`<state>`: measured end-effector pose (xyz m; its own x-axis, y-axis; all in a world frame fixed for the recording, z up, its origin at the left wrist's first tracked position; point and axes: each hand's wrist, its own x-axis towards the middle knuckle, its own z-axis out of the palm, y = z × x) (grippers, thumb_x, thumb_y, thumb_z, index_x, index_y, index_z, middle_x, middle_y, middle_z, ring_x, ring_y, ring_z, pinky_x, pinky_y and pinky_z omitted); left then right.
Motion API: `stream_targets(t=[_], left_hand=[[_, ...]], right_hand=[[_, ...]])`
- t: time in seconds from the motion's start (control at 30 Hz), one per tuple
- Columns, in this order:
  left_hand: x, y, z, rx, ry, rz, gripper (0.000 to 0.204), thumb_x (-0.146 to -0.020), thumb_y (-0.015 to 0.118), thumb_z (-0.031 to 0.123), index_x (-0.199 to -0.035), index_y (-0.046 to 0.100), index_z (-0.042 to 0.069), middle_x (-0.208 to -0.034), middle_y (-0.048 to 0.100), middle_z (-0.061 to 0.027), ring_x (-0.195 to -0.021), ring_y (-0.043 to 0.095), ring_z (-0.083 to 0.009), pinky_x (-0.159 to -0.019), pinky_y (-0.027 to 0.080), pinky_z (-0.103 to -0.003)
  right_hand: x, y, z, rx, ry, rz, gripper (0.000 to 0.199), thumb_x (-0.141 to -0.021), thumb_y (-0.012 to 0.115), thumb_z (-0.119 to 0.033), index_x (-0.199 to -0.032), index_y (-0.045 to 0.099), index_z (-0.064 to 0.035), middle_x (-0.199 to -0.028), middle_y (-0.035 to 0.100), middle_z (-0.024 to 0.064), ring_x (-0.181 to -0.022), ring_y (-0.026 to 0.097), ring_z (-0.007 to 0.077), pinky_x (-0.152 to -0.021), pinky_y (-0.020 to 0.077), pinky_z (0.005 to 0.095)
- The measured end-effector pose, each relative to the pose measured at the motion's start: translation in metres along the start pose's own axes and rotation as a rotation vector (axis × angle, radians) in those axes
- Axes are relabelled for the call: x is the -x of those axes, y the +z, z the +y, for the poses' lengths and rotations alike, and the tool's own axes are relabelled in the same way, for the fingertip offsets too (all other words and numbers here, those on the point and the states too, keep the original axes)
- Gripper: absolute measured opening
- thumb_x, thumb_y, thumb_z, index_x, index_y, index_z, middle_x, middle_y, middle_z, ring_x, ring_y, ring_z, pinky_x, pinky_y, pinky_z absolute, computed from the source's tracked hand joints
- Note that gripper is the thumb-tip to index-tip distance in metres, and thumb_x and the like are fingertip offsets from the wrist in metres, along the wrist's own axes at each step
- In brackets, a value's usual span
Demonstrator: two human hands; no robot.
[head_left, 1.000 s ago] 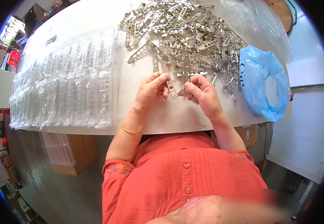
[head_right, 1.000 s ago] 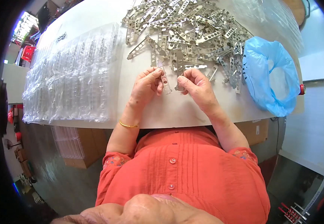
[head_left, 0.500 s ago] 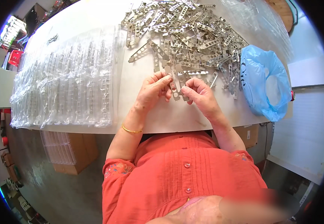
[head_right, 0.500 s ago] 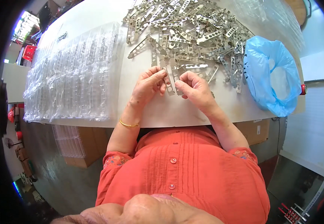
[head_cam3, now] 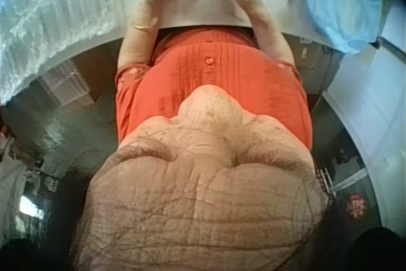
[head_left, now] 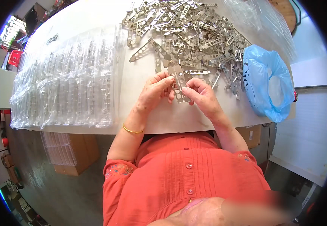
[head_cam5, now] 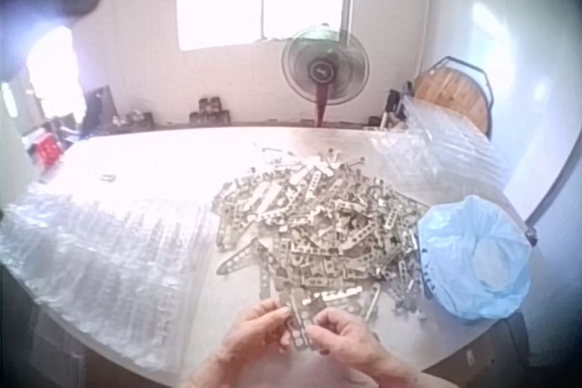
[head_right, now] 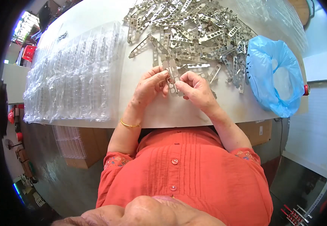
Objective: Placing metal hardware brackets into individual plastic sleeves and organizing them on a workbench.
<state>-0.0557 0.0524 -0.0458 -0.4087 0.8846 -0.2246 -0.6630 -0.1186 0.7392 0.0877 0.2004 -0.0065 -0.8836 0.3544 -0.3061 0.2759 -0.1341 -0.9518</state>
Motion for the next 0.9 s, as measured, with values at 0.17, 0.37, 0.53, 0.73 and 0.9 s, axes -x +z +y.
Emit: stream_targets(t=[0.17,0.37,0.53,0.73,0.9], left_hand=[[0.0002,0.0027,-0.0006,-0.008,0.017,0.011,0.014,-0.1,0.057,0.017,-0.102,0.062,0.004,-0.087,0.066,-0.0067,-0.058,0.062,-0.0106,-0.049,0.051,-0.023],[0.001,0.003,-0.0007,-0.013,0.012,0.01,0.014,-0.1,0.058,0.017,-0.103,0.062,0.004,-0.086,0.065,-0.0052,-0.058,0.062,-0.0105,-0.049,0.051,-0.023],[0.0001,0.001,-0.0006,-0.025,0.009,0.012,0.015,-0.1,0.058,0.017,-0.103,0.062,0.004,-0.086,0.065,-0.0047,-0.058,0.062,-0.0105,-0.048,0.051,-0.023],[0.0002,0.001,-0.0002,-0.013,0.001,0.005,0.014,-0.1,0.057,0.017,-0.102,0.062,0.004,-0.085,0.065,-0.004,-0.059,0.062,-0.0102,-0.049,0.051,-0.023],[-0.0001,-0.0005,-0.0002,-0.035,-0.006,-0.011,0.013,-0.101,0.057,0.018,-0.101,0.062,0.005,-0.084,0.065,-0.0032,-0.06,0.061,-0.0095,-0.051,0.05,-0.023]], right_hand=[[-0.0006,0.0006,0.0022,-0.01,0.003,-0.009,0.015,-0.094,0.067,-0.021,-0.092,0.06,-0.0088,-0.077,0.058,-0.0066,-0.067,0.052,0.0008,-0.058,0.0458,0.0198],[0.0006,0.0017,0.002,-0.006,0.003,-0.011,0.014,-0.094,0.067,-0.022,-0.092,0.06,-0.0092,-0.078,0.058,-0.0069,-0.067,0.051,0.0005,-0.058,0.045,0.0194],[-0.0003,0.0021,0.0019,0.009,0.0,-0.007,0.014,-0.094,0.066,-0.022,-0.093,0.06,-0.0096,-0.078,0.058,-0.0072,-0.068,0.052,0.0003,-0.058,0.0451,0.0192],[0.0006,0.0017,0.0038,0.004,0.005,-0.015,0.015,-0.095,0.066,-0.023,-0.093,0.06,-0.0099,-0.079,0.059,-0.0074,-0.068,0.052,0.0002,-0.058,0.0453,0.0192],[0.0016,0.0026,0.0024,0.027,0.014,-0.01,0.014,-0.094,0.066,-0.022,-0.092,0.06,-0.0097,-0.077,0.058,-0.0074,-0.067,0.052,0.0003,-0.058,0.0454,0.0196]])
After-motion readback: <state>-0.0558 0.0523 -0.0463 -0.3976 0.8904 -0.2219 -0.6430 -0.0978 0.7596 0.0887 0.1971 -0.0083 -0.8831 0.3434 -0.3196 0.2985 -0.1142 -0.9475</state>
